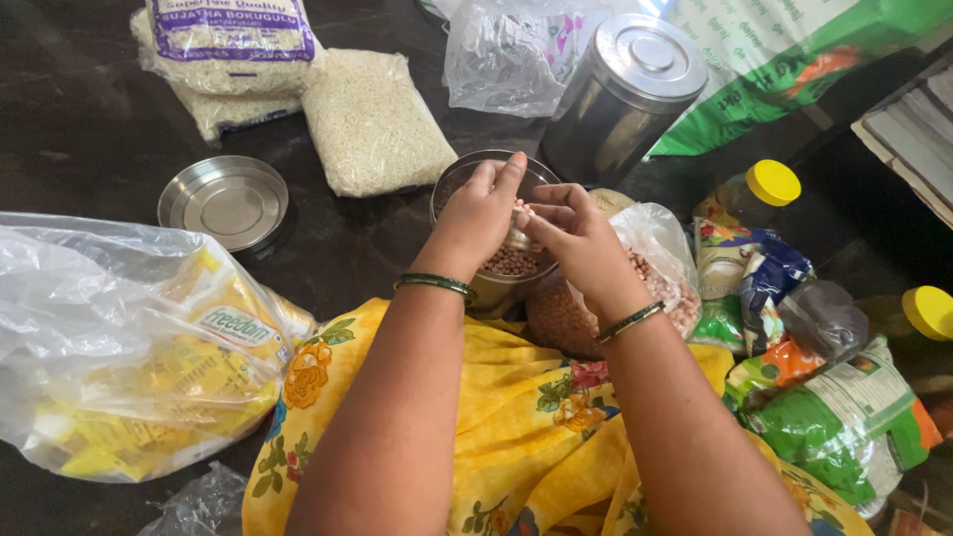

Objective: The person scoops beans from a plastic bag using a small metal cup and pours them into a metal container. The person repeats this scooping and pouring action multiple times.

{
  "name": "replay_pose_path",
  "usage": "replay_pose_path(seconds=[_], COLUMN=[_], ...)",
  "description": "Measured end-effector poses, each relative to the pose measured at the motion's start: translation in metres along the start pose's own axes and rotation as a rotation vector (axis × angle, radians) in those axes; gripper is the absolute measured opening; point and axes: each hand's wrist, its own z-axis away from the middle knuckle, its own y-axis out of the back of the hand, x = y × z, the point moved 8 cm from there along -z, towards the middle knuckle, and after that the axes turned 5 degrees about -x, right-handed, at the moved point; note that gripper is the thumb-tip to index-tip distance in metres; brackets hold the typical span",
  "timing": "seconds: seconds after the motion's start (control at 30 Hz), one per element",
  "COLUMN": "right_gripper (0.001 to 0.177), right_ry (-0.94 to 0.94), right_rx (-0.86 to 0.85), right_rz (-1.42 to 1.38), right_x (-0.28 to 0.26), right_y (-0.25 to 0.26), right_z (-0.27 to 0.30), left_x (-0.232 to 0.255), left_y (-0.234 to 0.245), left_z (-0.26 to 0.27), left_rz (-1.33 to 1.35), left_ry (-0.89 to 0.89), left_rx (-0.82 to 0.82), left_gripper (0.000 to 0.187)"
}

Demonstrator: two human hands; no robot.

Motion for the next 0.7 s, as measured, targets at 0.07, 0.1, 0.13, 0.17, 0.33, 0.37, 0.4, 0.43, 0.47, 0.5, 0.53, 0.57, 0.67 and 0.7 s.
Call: replay_pose_path(seconds=[0.07,0.1,0.13,0.17,0.33,0.37,0.4,0.43,0.47,0.5,0.53,0.57,0.67,0.7], right_gripper=[0.043,0.042,0.041,0.041,0.039,0.039,0.039,0.038,0.039,0.039,0.039,0.039,0.040,0.041], right_ry=[-0.033,-0.045,-0.057,-0.079,-0.153,-0.165,-0.177,-0.188,-0.192,-0.196,-0.199,-0.209,-0.235,-0.240], right_rx=[0.002,0.009,0.016,0.032,0.075,0.083,0.090,0.099,0.099,0.100,0.101,0.106,0.120,0.125], right_rz=[-0.030,-0.035,-0.039,-0.014,0.069,0.072,0.074,0.077,0.065,0.054,0.043,0.040,0.036,0.038], right_x=[0.004,0.005,0.006,0.007,0.011,0.012,0.013,0.015,0.015,0.016,0.016,0.016,0.017,0.016], right_y=[0.001,0.002,0.002,0.004,0.010,0.012,0.013,0.014,0.015,0.016,0.016,0.017,0.019,0.020], right_z=[-0.002,-0.003,-0.005,-0.006,-0.012,-0.012,-0.013,-0.013,-0.013,-0.014,-0.014,-0.015,-0.015,-0.016], left_x=[0.000,0.000,-0.001,-0.001,-0.004,-0.005,-0.006,-0.006,-0.006,-0.005,-0.005,-0.005,-0.004,-0.004], left_y=[0.001,0.002,0.003,0.005,0.006,0.006,0.005,0.005,0.006,0.006,0.006,0.006,0.008,0.009], left_z=[-0.001,-0.001,-0.002,-0.003,-0.004,-0.004,-0.005,-0.005,-0.005,-0.005,-0.005,-0.005,-0.005,-0.005], left_rz=[-0.001,-0.002,-0.045,-0.087,-0.147,-0.141,-0.135,-0.139,-0.142,-0.145,-0.150,-0.154,-0.143,-0.136], left_ry=[0.000,0.000,0.006,0.012,0.015,0.021,0.026,0.026,0.025,0.024,0.024,0.023,0.010,0.003], left_rx=[0.006,0.010,0.027,0.046,0.068,0.068,0.068,0.070,0.072,0.073,0.074,0.075,0.092,0.100], left_gripper=[0.062,0.063,0.063,0.063,0.065,0.064,0.064,0.064,0.064,0.063,0.063,0.063,0.064,0.064])
